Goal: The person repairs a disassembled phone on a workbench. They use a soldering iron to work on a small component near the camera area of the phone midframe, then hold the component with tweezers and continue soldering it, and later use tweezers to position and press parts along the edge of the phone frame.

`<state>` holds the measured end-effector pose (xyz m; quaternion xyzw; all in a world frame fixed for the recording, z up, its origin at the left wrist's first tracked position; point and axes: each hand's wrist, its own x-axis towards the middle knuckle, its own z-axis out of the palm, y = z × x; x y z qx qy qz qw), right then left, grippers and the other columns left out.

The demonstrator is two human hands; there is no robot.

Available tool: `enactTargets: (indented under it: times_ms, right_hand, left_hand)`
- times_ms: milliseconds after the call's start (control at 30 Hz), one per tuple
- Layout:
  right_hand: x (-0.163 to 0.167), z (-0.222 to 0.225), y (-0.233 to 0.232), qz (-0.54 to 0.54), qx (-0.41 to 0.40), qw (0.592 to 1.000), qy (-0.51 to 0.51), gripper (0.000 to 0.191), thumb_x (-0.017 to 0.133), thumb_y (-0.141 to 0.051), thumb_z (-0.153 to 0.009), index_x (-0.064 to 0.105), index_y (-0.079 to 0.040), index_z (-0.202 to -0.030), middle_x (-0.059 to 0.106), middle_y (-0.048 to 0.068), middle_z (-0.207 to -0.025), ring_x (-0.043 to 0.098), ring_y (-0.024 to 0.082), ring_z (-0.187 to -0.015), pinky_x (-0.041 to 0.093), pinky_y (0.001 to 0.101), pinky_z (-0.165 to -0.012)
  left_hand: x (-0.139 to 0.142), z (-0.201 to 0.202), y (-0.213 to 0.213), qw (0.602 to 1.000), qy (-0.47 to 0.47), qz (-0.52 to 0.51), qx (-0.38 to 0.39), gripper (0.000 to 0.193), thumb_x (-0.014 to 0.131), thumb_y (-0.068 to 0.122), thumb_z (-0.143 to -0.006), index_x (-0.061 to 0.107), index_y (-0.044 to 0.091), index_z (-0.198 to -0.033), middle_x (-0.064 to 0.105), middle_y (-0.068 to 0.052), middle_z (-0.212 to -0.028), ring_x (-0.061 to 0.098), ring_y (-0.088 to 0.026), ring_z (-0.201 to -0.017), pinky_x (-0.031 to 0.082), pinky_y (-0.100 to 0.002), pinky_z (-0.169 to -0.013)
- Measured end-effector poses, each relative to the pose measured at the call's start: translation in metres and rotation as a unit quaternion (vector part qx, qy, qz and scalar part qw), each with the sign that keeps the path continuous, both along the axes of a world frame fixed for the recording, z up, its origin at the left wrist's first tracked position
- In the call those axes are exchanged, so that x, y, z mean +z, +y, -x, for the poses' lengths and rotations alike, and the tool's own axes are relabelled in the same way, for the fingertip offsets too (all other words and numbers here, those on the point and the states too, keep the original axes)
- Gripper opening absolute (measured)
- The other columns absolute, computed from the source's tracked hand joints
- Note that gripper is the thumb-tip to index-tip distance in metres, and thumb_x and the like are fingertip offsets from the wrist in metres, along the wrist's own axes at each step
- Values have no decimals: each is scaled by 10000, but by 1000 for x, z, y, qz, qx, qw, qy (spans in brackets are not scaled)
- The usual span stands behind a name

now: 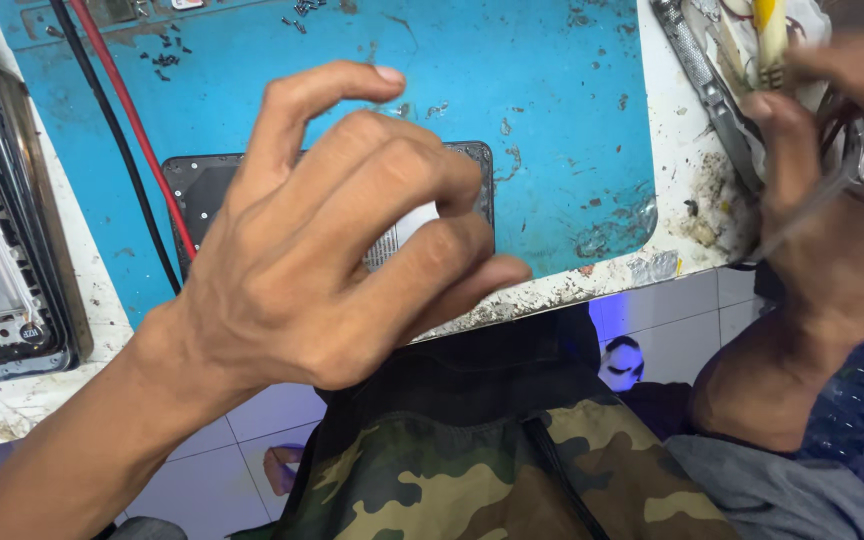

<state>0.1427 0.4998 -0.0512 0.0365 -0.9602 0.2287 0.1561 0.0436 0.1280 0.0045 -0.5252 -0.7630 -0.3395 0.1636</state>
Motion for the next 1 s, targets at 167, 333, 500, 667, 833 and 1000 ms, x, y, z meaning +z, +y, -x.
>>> enactTargets:
  times_ms: [167, 333, 500, 667, 833, 1000]
  right_hand:
    - [5, -5, -10, 74, -22, 997, 14, 143, 649, -79, -1100, 618, 55, -1141, 674, 164, -993, 660, 205, -862, 539, 304, -763]
    - [5, -25, -50, 250, 22, 966, 56, 203, 643, -109, -1081, 604, 72, -1163, 693, 196, -1008, 715, 227, -905, 609, 320, -795]
    - [12, -19, -91, 362, 71, 927, -65, 265, 637, -140, -1062, 590, 90, -1186, 712, 227, -1023, 769, 249, -948, 679, 336, -828]
    - [24, -10, -116, 361, 5, 925, -115, 214, 675, -15, -953, 583, 98, -1109, 738, 221, -993, 778, 248, -950, 670, 336, -835]
    - [22, -1, -115, 238, 35, 965, -103, 200, 766, 27, -914, 676, 98, -1077, 760, 237, -974, 798, 249, -894, 638, 269, -643]
    - [19, 5, -108, 259, 74, 959, -92, 175, 748, 19, -905, 614, 70, -1005, 734, 235, -972, 776, 267, -907, 636, 331, -767]
  left_hand:
    - [10, 2, -3, 990, -12, 137, 35, 447, 791, 425, -952, 644, 35, -1116, 583, -141, -1233, 578, -312, -1163, 442, -524, -1055]
    - [2, 1, 2, 966, -33, 252, 47, 767, 688, 589, -871, 540, 1, -1341, 500, -213, -1373, 500, -357, -1278, 428, -494, -1049]
    - [-14, 4, 9, 968, -50, 243, 44, 670, 719, 490, -927, 548, 5, -1356, 528, -220, -1347, 523, -372, -1239, 449, -486, -1009]
    - [-23, 5, 19, 973, -61, 210, 79, 591, 743, 480, -949, 608, 21, -1295, 532, -246, -1339, 534, -383, -1212, 462, -487, -963]
    - [-28, 7, 27, 975, -90, 186, 79, 511, 767, 449, -903, 671, 89, -1252, 515, -251, -1369, 513, -391, -1222, 446, -507, -957]
    - [-32, 10, 27, 973, -120, 187, 63, 445, 778, 422, -919, 700, 130, -1245, 492, -265, -1433, 502, -384, -1274, 433, -520, -973]
